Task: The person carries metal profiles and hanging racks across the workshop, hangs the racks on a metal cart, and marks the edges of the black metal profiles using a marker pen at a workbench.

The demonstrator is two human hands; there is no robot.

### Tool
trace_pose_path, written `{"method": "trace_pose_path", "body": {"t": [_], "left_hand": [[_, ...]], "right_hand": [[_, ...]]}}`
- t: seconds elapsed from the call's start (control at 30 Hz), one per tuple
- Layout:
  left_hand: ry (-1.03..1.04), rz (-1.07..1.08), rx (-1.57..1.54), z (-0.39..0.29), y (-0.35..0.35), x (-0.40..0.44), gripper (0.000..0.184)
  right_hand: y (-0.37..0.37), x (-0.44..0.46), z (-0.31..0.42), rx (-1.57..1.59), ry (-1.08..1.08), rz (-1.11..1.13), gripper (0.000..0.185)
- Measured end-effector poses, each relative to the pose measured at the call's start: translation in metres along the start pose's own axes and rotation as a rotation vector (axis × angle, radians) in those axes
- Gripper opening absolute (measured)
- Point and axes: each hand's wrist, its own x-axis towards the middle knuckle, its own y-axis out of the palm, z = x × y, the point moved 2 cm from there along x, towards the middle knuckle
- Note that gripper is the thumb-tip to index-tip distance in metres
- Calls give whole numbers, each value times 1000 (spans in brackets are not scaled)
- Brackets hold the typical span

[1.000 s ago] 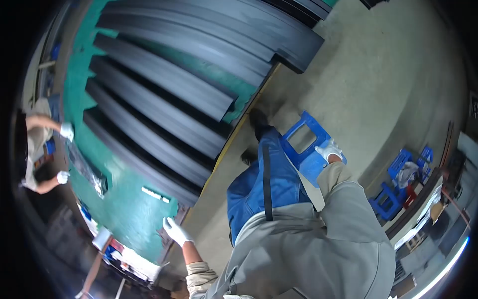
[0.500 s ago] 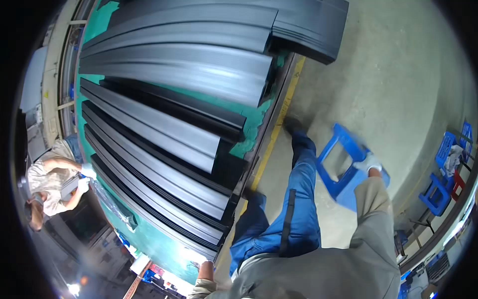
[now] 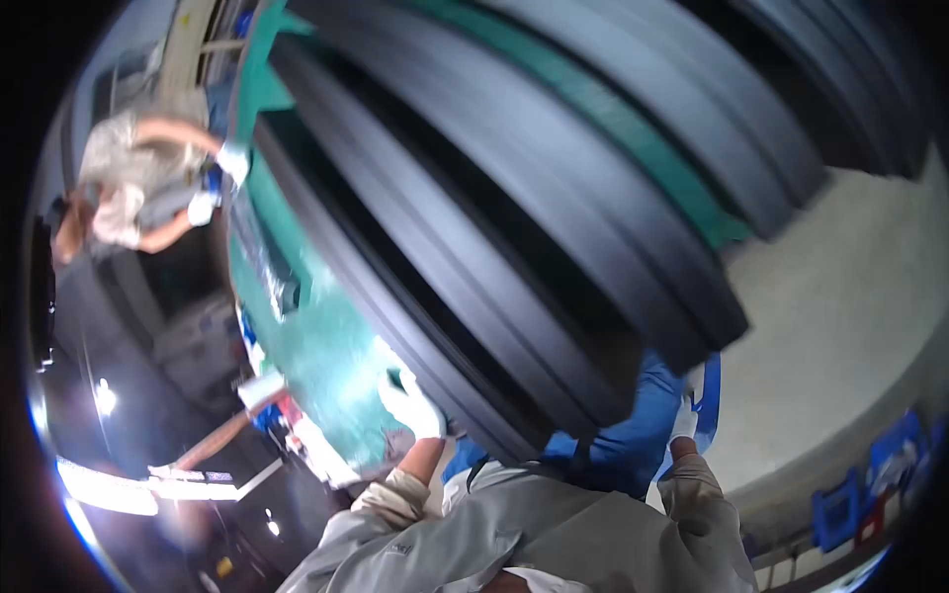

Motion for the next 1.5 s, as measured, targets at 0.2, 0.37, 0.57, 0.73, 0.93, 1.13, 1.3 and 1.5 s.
{"method": "trace_pose_path", "body": {"t": [0.2,0.37,0.57,0.73,0.93,1.13,1.3,1.5], "left_hand": [[84,-87,8,4,8,-5,49],[91,-63,-105,-3,2,-8,53],[284,-22,-147,-14,-9,-12,55],[400,-168,-376,-17,-6,-13,54],[731,-75,-179,-30,-14,-11,44],[973,-397,-175,-20,-21,10,24],[678,-120,-601,-2,-48,-68,14],[263,663,-1667,15,-54,-194,25]], "right_hand": [[58,37,1,-249,-376,206,57],[-122,142,-84,-419,-724,359,53],[-191,198,-16,-615,-1213,418,49],[-155,220,60,-742,-1665,248,46],[-81,29,244,-1102,-850,-216,47],[-84,-79,265,-290,-1106,-71,43],[-36,-213,211,-133,-1483,101,37],[47,-326,116,-139,-1451,815,43]]}}
